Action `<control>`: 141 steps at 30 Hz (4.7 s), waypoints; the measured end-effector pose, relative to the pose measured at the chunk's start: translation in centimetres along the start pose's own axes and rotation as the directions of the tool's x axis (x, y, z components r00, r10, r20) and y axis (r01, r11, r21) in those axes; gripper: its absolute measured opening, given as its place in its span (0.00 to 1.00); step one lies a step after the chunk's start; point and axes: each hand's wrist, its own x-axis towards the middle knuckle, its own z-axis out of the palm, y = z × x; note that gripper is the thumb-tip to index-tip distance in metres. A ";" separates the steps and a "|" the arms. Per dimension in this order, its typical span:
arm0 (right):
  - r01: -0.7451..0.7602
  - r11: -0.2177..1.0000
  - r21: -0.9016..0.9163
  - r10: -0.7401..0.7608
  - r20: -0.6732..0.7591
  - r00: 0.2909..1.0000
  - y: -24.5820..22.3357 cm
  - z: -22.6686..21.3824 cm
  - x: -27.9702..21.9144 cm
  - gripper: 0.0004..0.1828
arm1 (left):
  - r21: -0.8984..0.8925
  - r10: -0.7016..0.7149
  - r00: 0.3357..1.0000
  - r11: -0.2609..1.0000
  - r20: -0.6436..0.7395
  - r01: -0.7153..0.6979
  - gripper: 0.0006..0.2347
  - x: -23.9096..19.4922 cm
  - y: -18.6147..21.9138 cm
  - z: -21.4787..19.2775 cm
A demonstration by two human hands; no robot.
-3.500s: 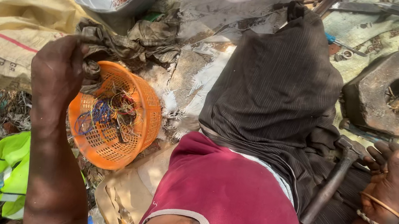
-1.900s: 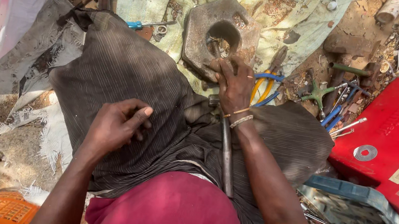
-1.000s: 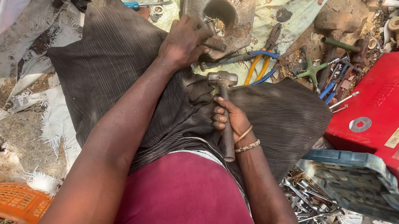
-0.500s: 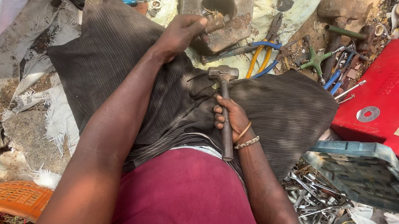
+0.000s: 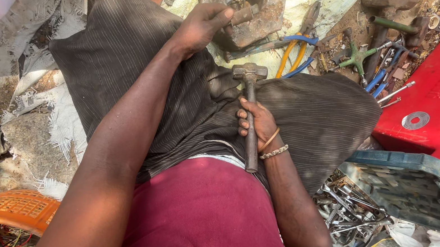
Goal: The person uses a hammer and a chisel to break apart a small metal component on a stone anvil. They then use pliers to separate the resulting pieces and place them into a nearby bag.
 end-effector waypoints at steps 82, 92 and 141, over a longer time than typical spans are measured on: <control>0.393 0.582 -0.712 -0.667 -0.141 0.731 -3.8 6.9 -8.3 0.39 | 0.822 0.315 0.949 0.533 0.028 -0.201 0.16 -0.5 1.3 1.8; 0.169 -0.013 -0.986 -0.872 0.094 0.480 -4.3 9.2 -6.0 0.36 | 0.772 0.421 0.907 0.584 -0.023 -0.252 0.15 -1.0 0.7 1.5; 0.334 0.029 -0.942 -0.869 0.141 0.474 -6.6 7.9 -8.2 0.35 | 0.822 0.323 0.946 0.531 0.031 -0.208 0.14 -1.5 0.6 1.5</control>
